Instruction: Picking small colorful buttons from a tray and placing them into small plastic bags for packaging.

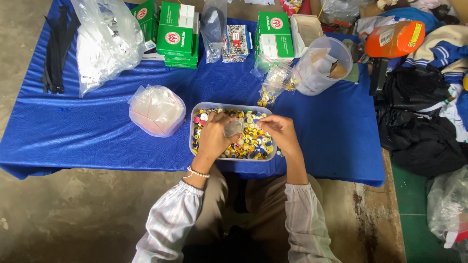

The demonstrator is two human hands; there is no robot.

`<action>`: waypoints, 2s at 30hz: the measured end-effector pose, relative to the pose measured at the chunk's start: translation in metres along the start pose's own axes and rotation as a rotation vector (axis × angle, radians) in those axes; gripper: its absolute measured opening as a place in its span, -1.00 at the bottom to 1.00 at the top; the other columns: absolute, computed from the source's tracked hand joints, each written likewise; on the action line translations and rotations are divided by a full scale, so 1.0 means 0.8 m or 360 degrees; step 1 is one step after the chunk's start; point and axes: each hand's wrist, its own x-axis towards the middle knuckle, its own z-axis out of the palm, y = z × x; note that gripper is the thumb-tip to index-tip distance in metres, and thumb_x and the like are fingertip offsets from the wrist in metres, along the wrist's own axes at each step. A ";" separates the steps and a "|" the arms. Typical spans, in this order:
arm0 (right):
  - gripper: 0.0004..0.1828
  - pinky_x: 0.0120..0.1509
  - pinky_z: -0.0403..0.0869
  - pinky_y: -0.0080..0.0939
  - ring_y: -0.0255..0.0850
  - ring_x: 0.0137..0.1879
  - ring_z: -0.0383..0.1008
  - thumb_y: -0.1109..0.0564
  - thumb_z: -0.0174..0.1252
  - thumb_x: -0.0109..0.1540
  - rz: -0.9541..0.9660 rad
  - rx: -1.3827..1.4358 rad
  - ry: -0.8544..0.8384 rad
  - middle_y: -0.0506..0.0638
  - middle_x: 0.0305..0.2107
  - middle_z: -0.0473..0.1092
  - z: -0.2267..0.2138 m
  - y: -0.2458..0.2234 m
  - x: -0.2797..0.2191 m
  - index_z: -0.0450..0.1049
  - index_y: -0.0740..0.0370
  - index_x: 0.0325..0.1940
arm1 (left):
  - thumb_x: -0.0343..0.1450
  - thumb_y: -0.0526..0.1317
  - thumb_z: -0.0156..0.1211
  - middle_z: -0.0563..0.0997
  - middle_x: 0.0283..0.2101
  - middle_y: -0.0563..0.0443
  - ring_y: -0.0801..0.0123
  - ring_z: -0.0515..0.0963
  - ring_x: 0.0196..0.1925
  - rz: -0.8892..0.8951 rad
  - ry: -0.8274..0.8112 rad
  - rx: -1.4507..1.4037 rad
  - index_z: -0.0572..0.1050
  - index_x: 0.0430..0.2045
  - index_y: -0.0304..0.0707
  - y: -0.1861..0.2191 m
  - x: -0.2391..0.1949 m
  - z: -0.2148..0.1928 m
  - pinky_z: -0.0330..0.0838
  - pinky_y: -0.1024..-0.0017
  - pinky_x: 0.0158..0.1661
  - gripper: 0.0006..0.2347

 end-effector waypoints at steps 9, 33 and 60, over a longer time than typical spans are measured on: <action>-0.89 -0.38 0.43 -0.38 -0.31 -0.47 0.46 0.29 0.37 0.06 -0.0233 -0.0196 -0.0090 0.03 -0.61 0.52 0.027 -0.008 -0.006 0.68 0.24 -0.33 | 0.16 -0.14 0.52 0.62 -0.25 0.04 0.18 0.59 -0.07 0.0175 -0.0085 0.0134 0.64 -0.18 -0.13 0.019 0.002 -0.005 0.58 0.23 -0.16 -0.63; -0.89 -0.13 0.57 0.00 0.00 -0.29 0.64 0.03 0.33 0.13 0.0231 -0.1256 -0.0402 -0.04 -0.49 0.61 0.018 0.026 -0.011 0.68 0.03 -0.30 | 0.20 -0.11 0.46 0.58 -0.27 0.03 0.06 0.65 -0.41 -0.0149 -0.0047 -0.0007 0.60 -0.17 -0.16 0.017 -0.004 -0.004 0.58 0.06 -0.33 -0.64; -0.91 -0.17 0.57 0.04 0.05 -0.31 0.61 0.09 0.32 0.08 0.0192 -0.1271 -0.0240 -0.01 -0.52 0.58 0.024 0.015 0.000 0.64 0.08 -0.36 | 0.16 -0.15 0.49 0.59 -0.23 0.07 0.09 0.68 -0.42 -0.0207 -0.0069 -0.0072 0.61 -0.04 -0.10 0.018 0.000 -0.013 0.59 0.08 -0.35 -0.54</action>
